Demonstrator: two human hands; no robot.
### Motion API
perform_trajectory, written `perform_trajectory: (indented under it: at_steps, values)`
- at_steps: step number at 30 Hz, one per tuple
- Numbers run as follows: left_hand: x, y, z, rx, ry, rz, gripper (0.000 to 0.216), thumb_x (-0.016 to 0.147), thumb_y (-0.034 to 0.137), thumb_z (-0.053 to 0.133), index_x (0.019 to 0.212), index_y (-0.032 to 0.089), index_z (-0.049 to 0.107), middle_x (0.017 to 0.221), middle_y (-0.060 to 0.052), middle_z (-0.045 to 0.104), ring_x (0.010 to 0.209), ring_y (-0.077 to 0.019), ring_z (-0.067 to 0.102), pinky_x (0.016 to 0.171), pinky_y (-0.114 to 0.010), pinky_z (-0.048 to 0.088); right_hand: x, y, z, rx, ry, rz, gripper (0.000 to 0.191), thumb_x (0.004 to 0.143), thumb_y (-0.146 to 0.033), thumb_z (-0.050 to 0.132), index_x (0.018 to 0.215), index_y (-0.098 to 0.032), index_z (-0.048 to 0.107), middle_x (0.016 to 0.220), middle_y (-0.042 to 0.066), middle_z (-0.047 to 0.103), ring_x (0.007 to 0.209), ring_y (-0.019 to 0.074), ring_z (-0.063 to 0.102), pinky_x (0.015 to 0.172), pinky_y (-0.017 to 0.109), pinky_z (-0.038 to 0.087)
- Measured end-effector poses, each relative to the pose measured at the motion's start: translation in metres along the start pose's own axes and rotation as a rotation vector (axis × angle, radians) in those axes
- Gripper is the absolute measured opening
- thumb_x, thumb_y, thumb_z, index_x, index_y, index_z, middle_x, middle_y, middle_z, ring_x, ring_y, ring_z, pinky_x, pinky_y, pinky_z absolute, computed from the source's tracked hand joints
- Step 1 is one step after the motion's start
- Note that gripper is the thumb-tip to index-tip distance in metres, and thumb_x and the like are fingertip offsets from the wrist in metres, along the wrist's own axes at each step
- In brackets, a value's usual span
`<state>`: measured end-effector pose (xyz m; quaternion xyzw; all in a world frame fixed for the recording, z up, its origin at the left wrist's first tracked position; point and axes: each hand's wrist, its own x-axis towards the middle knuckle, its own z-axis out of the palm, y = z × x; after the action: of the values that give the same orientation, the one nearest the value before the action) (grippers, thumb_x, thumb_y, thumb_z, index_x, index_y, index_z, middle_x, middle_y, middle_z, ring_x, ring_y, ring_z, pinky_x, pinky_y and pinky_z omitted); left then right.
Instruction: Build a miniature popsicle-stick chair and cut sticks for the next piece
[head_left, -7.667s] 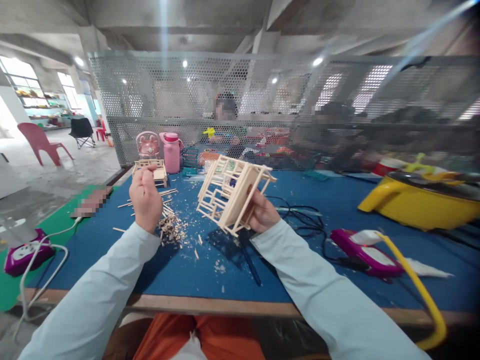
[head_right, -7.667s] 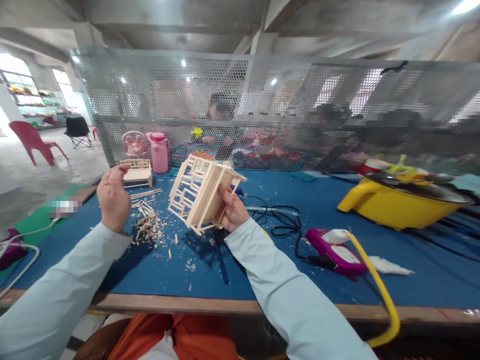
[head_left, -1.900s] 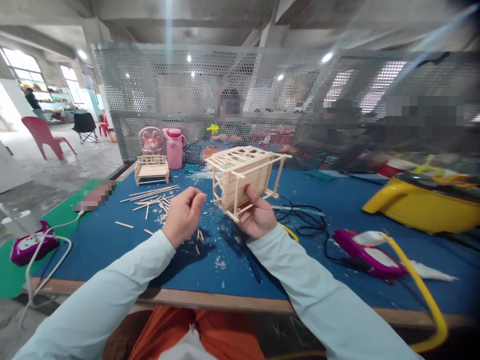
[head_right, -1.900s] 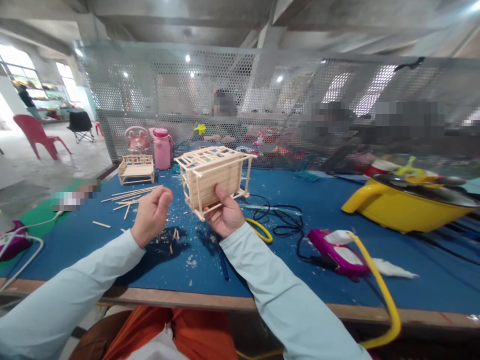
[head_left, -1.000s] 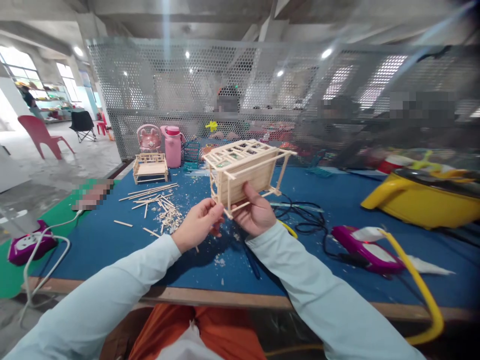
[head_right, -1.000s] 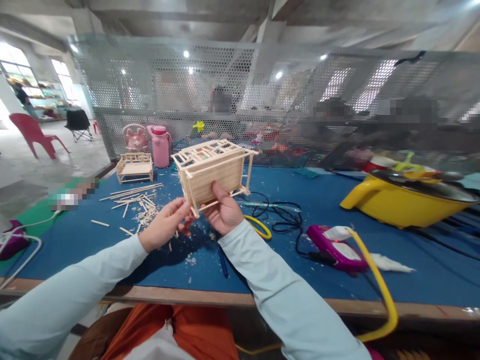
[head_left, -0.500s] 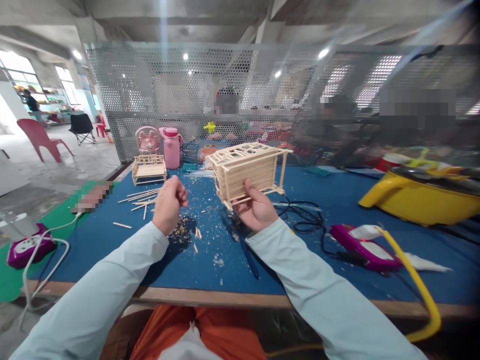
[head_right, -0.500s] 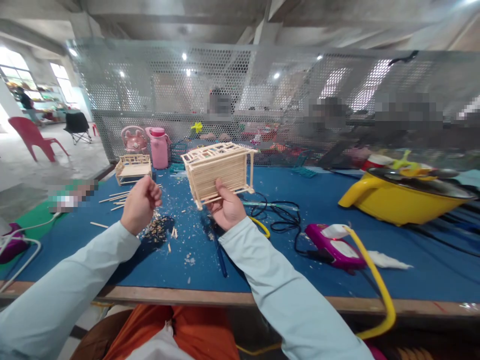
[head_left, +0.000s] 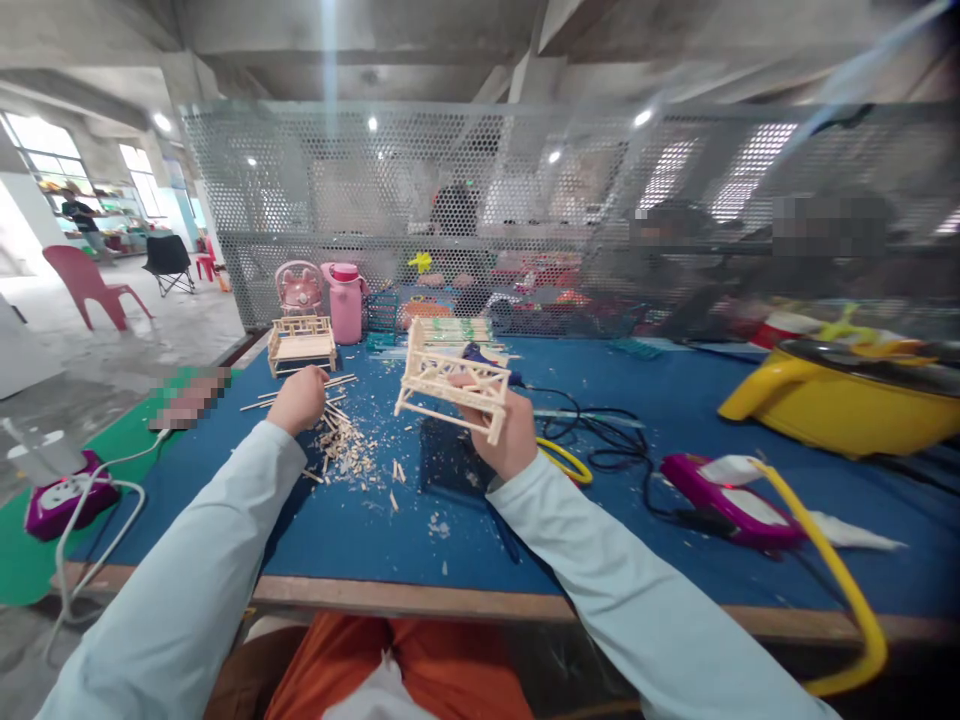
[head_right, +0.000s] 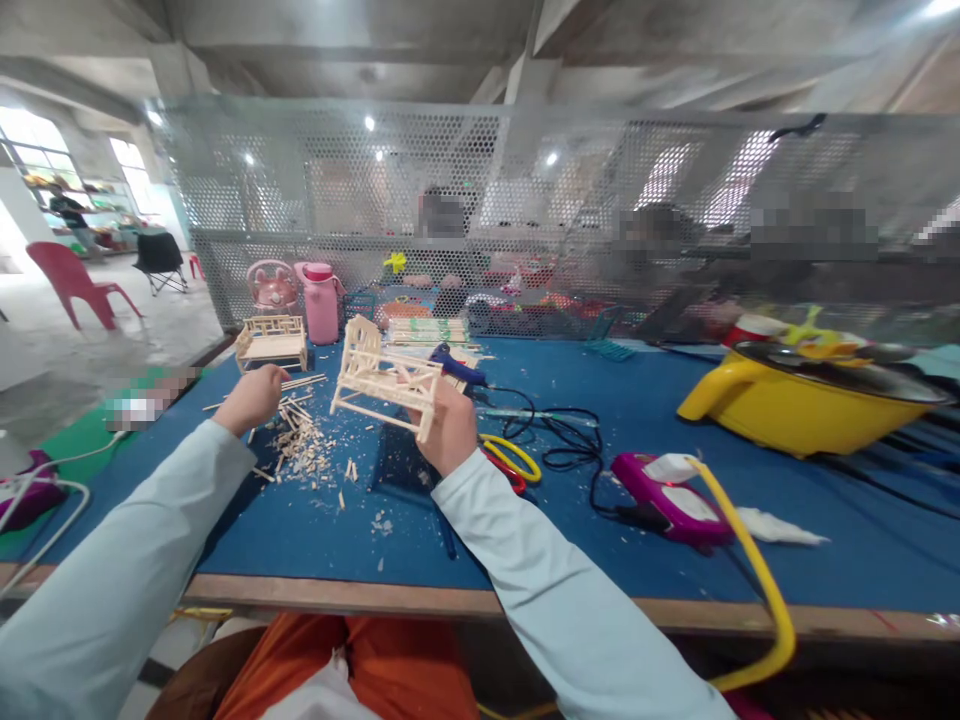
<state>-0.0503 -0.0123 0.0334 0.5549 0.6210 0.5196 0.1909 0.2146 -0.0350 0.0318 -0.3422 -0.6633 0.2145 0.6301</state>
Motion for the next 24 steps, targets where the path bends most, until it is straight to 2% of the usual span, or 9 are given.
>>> perform_trajectory:
  at_steps: [2, 4, 7, 10, 12, 14, 17, 20, 24]
  values:
    - [-0.009, 0.0, 0.002, 0.224, -0.008, 0.018, 0.028, 0.063, 0.008, 0.051, 0.089, 0.013, 0.062, 0.087, -0.018, 0.063, 0.096, -0.032, 0.056, 0.087, -0.047, 0.037, -0.001, -0.002, -0.002, -0.126, -0.034, -0.087, 0.012, 0.062, -0.032, 0.069, 0.069, -0.022, 0.067, 0.083, 0.006, 0.07, 0.09, 0.0266, 0.062, 0.09, 0.043, 0.044]
    - [-0.017, 0.004, 0.001, 0.559, 0.046, 0.074, 0.047, 0.064, 0.011, 0.053, 0.111, 0.016, 0.056, 0.117, -0.023, 0.054, 0.116, -0.0392, 0.042, 0.088, -0.057, 0.032, -0.001, -0.003, -0.003, -0.276, -0.065, -0.202, 0.015, 0.07, -0.036, 0.063, 0.073, -0.022, 0.067, 0.083, 0.007, 0.07, 0.087, 0.025, 0.063, 0.084, 0.04, 0.047]
    - [-0.025, 0.017, 0.0, 0.869, 0.082, 0.148, 0.031, 0.075, 0.029, 0.05, 0.101, 0.018, 0.063, 0.121, -0.022, 0.052, 0.121, -0.0417, 0.036, 0.087, -0.061, 0.032, -0.001, -0.003, -0.004, -0.407, -0.076, -0.32, 0.018, 0.078, -0.034, 0.053, 0.08, -0.022, 0.067, 0.085, 0.007, 0.069, 0.083, 0.0216, 0.064, 0.075, 0.034, 0.049]
    - [-0.029, 0.029, 0.002, 0.817, 0.023, 0.186, 0.034, 0.084, 0.031, 0.037, 0.1, 0.017, 0.063, 0.097, -0.019, 0.064, 0.102, -0.0354, 0.055, 0.084, -0.056, 0.038, -0.001, -0.002, -0.004, -0.475, -0.058, -0.377, 0.019, 0.079, -0.027, 0.05, 0.085, -0.022, 0.067, 0.089, 0.006, 0.069, 0.086, 0.0202, 0.063, 0.076, 0.032, 0.049]
    - [-0.033, 0.035, 0.005, 0.767, 0.114, 0.272, 0.039, 0.082, 0.023, 0.041, 0.12, 0.02, 0.052, 0.114, -0.019, 0.058, 0.11, -0.0351, 0.05, 0.089, -0.059, 0.033, -0.001, -0.001, -0.004, -0.504, -0.06, -0.408, 0.02, 0.079, -0.022, 0.049, 0.088, -0.022, 0.067, 0.094, 0.007, 0.069, 0.09, 0.0199, 0.062, 0.08, 0.032, 0.048]
    - [-0.039, 0.039, 0.01, 0.703, 0.248, 0.397, 0.047, 0.08, 0.023, 0.047, 0.126, 0.024, 0.044, 0.135, -0.016, 0.041, 0.124, -0.0362, 0.035, 0.095, -0.063, 0.023, -0.002, -0.001, -0.003, -0.525, -0.067, -0.429, 0.022, 0.079, -0.019, 0.048, 0.09, -0.022, 0.067, 0.096, 0.007, 0.069, 0.092, 0.0196, 0.061, 0.082, 0.033, 0.047]
    - [-0.054, 0.048, 0.016, 0.506, 0.325, 0.641, 0.031, 0.081, 0.034, 0.049, 0.107, 0.022, 0.059, 0.14, -0.012, 0.035, 0.13, -0.0319, 0.025, 0.102, -0.057, 0.018, -0.003, 0.0, -0.001, -0.556, -0.086, -0.434, 0.022, 0.08, -0.021, 0.047, 0.089, -0.022, 0.067, 0.096, 0.006, 0.069, 0.091, 0.019, 0.061, 0.082, 0.033, 0.047]
    - [-0.071, 0.057, 0.023, 0.357, 0.281, 0.877, 0.023, 0.078, 0.041, 0.053, 0.081, 0.022, 0.065, 0.136, -0.007, 0.041, 0.13, -0.0285, 0.026, 0.105, -0.051, 0.016, -0.004, 0.001, 0.002, -0.592, -0.096, -0.435, 0.021, 0.08, -0.02, 0.048, 0.089, -0.02, 0.067, 0.094, 0.007, 0.069, 0.091, 0.019, 0.061, 0.082, 0.033, 0.047]
    - [-0.083, 0.062, 0.033, 0.366, 0.217, 0.894, 0.024, 0.077, 0.044, 0.055, 0.084, 0.024, 0.068, 0.139, -0.006, 0.037, 0.131, -0.0305, 0.023, 0.104, -0.054, 0.015, -0.006, 0.0, 0.005, -0.628, -0.091, -0.454, 0.021, 0.078, -0.018, 0.049, 0.091, -0.019, 0.066, 0.095, 0.007, 0.069, 0.094, 0.0194, 0.06, 0.085, 0.033, 0.046]
